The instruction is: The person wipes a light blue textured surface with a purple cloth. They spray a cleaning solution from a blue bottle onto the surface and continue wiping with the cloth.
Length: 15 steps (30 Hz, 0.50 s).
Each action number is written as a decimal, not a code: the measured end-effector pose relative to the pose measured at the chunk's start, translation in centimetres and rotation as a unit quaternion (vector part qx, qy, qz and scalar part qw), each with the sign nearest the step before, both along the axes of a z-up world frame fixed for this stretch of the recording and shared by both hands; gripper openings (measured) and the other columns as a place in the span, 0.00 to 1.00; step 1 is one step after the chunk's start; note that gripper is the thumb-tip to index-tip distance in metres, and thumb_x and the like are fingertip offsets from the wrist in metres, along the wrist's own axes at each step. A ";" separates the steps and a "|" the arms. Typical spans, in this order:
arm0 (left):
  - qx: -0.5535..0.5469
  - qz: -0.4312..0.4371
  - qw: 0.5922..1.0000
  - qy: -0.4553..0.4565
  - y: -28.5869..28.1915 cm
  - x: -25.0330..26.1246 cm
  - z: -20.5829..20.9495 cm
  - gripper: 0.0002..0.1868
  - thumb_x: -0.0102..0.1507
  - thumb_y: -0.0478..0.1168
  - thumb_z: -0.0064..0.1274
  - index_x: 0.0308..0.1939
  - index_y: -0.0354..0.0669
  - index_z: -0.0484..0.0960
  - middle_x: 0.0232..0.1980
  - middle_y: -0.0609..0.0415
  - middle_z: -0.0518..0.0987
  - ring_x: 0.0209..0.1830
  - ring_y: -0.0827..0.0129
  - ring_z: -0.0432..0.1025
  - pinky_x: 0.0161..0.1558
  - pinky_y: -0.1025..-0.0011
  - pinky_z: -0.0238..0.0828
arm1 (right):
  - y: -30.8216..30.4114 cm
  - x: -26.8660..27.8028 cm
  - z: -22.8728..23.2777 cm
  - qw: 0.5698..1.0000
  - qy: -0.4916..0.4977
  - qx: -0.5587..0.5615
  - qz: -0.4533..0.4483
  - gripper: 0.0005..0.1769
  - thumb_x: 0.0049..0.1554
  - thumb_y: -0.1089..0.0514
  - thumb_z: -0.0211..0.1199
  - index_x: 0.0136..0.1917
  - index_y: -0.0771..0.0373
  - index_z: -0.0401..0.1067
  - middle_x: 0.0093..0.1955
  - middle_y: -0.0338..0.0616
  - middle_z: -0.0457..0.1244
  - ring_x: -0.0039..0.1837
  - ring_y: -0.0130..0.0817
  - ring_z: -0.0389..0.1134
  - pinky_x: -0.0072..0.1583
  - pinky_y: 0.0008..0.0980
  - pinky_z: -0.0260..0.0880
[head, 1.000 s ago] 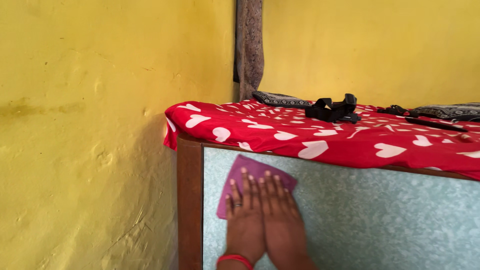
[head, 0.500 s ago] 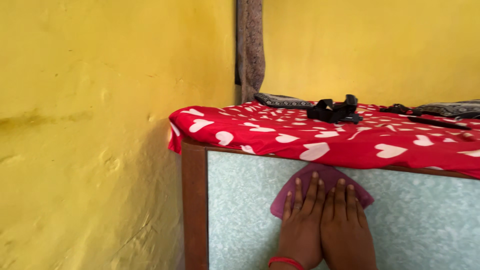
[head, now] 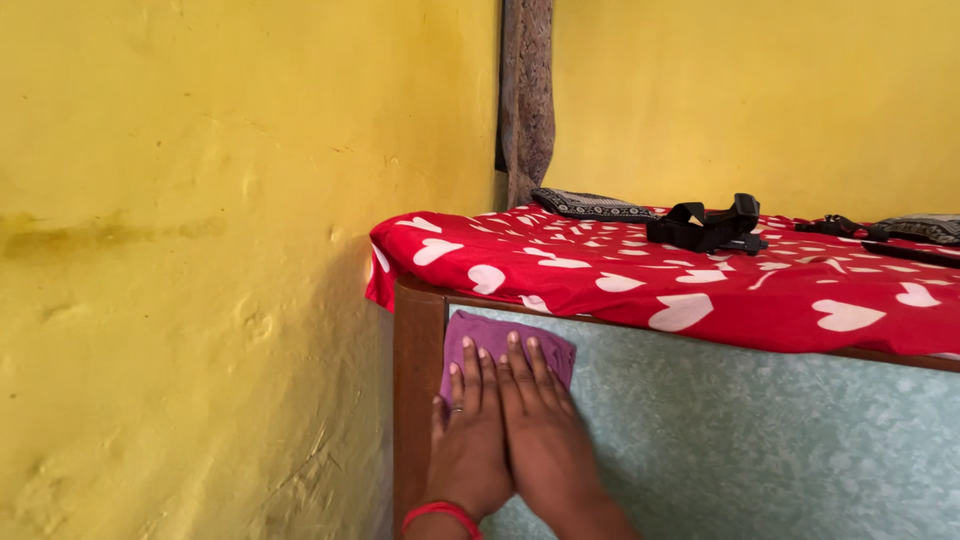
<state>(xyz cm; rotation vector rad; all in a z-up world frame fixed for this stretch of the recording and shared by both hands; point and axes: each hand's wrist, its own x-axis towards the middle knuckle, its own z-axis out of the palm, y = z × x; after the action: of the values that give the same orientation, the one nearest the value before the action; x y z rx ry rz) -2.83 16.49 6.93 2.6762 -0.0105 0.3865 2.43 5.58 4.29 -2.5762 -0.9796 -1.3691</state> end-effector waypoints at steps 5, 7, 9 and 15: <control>-0.012 0.021 0.997 -0.078 -0.5 1.0 -1.3 0.49 0.63 0.36 0.49 0.80 0.43 0.34 0.85 0.48 0.22 0.84 0.51 0.25 0.76 0.45 0.29 | -0.3 0.3 -0.4 1.000 0.023 -0.005 -0.008 0.36 0.56 0.61 0.47 0.78 0.66 0.50 0.84 0.52 0.38 0.84 0.45 0.37 0.77 0.44 0.40; -0.006 0.029 0.994 -0.106 -2.0 1.5 -1.6 0.48 0.63 0.36 0.49 0.80 0.40 0.36 0.84 0.43 0.22 0.84 0.45 0.25 0.76 0.44 0.29 | -1.6 0.6 -0.4 0.999 0.045 -0.017 -0.016 0.38 0.55 0.61 0.47 0.79 0.65 0.49 0.84 0.49 0.38 0.83 0.43 0.37 0.76 0.43 0.40; 0.021 0.019 0.995 -0.094 -3.7 1.6 -1.7 0.49 0.62 0.35 0.49 0.80 0.37 0.35 0.83 0.38 0.21 0.83 0.39 0.23 0.76 0.44 0.27 | -3.4 0.7 -0.5 0.997 0.053 -0.026 -0.041 0.39 0.55 0.62 0.46 0.80 0.62 0.50 0.86 0.48 0.39 0.85 0.43 0.37 0.76 0.43 0.40; 0.015 -0.042 0.988 -0.148 -12.1 1.3 -1.8 0.49 0.61 0.39 0.51 0.79 0.31 0.38 0.82 0.30 0.26 0.80 0.28 0.25 0.74 0.42 0.29 | -13.0 0.8 -0.6 0.997 -0.025 -0.060 -0.049 0.38 0.53 0.62 0.49 0.77 0.65 0.53 0.82 0.55 0.45 0.83 0.47 0.41 0.77 0.42 0.44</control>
<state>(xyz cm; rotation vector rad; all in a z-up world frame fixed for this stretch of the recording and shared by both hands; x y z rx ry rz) -1.53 4.35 5.11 2.6110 -0.2183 0.7577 3.19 -7.44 3.74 -2.7241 -0.9830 -1.4478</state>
